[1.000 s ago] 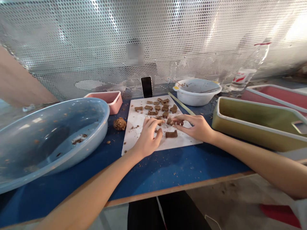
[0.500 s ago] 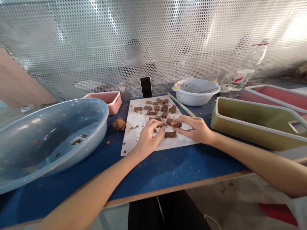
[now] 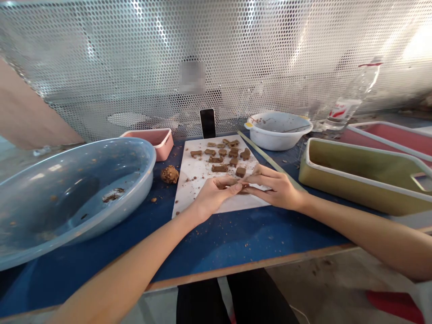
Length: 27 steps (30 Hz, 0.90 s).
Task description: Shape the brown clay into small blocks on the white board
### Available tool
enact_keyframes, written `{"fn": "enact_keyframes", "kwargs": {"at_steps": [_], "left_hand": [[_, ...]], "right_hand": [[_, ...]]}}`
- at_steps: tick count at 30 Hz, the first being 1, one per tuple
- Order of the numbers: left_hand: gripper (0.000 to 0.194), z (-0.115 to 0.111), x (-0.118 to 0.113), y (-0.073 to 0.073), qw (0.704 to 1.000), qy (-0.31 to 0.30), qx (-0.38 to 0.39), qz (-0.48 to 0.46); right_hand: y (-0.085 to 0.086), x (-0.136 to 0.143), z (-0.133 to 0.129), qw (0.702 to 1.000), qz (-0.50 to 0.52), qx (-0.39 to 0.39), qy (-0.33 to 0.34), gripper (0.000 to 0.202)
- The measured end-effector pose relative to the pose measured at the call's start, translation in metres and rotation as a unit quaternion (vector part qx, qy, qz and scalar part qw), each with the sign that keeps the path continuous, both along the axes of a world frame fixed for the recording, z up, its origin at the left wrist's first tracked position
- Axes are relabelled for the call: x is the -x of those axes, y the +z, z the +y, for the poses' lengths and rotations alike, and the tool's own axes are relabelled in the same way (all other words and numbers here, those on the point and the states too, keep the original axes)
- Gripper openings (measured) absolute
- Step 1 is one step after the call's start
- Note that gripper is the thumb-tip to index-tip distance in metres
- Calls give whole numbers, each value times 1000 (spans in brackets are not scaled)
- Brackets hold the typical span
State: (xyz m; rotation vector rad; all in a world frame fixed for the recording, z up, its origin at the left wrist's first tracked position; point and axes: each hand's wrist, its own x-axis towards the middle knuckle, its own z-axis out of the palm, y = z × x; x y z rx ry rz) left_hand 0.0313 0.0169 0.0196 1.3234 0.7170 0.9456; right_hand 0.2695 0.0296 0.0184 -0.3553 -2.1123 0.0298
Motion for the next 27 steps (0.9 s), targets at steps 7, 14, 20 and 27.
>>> {"fn": "enact_keyframes", "kwargs": {"at_steps": [7,14,20,27], "left_hand": [[47,-3,-5,-4,993,-39,77,-75],[44,-5,-4,-2,989,-43,107,-88],[47,-9,-6,4,994,-34,84,-65],[47,-10,-7,3,995,-22,72,-59]], "right_hand": [[1,4,-6,999,28,7,19,42],[5,7,-11,999,38,-19,-2,47],[6,8,-14,999,21,-37,-9,35],[7,6,-11,999,21,-38,0,38]]}}
